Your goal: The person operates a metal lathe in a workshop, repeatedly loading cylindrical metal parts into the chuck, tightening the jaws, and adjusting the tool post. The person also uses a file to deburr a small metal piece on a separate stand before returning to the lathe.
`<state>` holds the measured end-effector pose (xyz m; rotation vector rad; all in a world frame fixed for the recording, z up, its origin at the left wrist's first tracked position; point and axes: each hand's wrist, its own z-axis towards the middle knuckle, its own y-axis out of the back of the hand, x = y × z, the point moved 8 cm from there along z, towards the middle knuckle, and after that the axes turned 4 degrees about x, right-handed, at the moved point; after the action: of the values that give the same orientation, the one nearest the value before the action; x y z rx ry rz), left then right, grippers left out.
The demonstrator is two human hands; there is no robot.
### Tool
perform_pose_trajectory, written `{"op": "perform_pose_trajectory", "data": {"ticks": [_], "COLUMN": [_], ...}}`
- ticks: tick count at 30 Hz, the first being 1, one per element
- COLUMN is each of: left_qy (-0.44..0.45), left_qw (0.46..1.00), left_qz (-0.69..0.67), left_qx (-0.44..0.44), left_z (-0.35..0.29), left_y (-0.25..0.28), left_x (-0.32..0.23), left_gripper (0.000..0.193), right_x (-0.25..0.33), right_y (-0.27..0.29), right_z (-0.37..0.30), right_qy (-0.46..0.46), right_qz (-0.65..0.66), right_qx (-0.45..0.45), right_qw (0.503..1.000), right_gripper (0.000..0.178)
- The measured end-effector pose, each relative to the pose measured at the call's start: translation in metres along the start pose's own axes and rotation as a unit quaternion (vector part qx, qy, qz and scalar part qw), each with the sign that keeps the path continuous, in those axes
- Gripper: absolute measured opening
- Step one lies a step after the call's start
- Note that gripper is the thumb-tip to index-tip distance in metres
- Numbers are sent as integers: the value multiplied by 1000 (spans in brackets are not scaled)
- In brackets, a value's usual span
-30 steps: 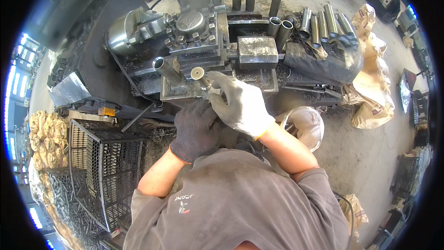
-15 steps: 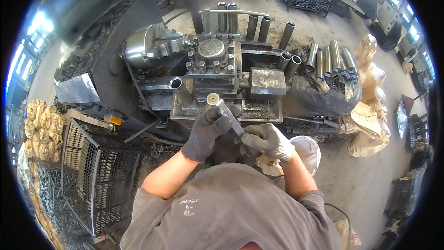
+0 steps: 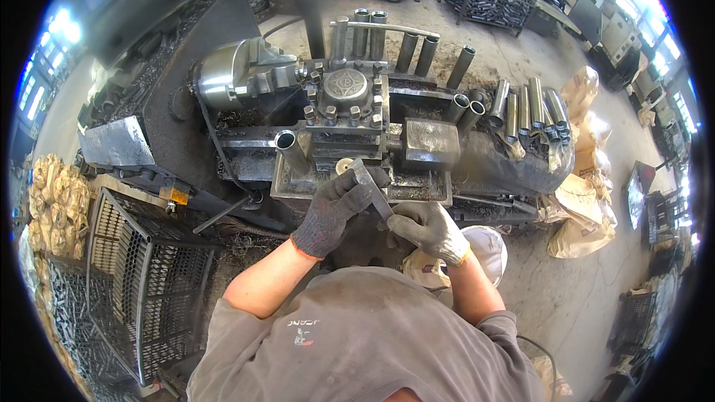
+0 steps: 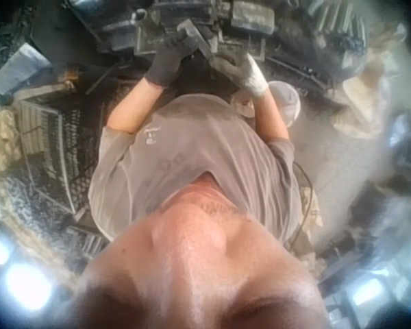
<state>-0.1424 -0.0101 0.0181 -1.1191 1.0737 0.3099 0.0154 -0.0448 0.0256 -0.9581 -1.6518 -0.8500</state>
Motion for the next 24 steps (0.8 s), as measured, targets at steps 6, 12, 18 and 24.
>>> {"op": "perform_pose_trajectory", "data": {"ticks": [6, 12, 18, 24], "left_qy": [-4, -9, -9, -39], "left_qw": [999, 998, 998, 994], "left_qz": [43, 41, 36, 57], "left_qx": [-22, -38, -44, -80], "left_z": [9, 18, 24, 29], "left_y": [4, 2, 5, 4], "left_x": [1, 2, 6, 1], "left_gripper": [39, 37, 35, 17], "right_x": [1, 0, 1, 0], "right_y": [9, 20, 28, 21], "right_z": [4, 9, 12, 10], "right_qy": [-28, -25, -10, -37], "right_qz": [-27, -43, -40, 24], "right_qx": [-6, -7, 5, 30], "right_qw": [999, 999, 999, 999], "right_gripper": [35, 35, 34, 38]}}
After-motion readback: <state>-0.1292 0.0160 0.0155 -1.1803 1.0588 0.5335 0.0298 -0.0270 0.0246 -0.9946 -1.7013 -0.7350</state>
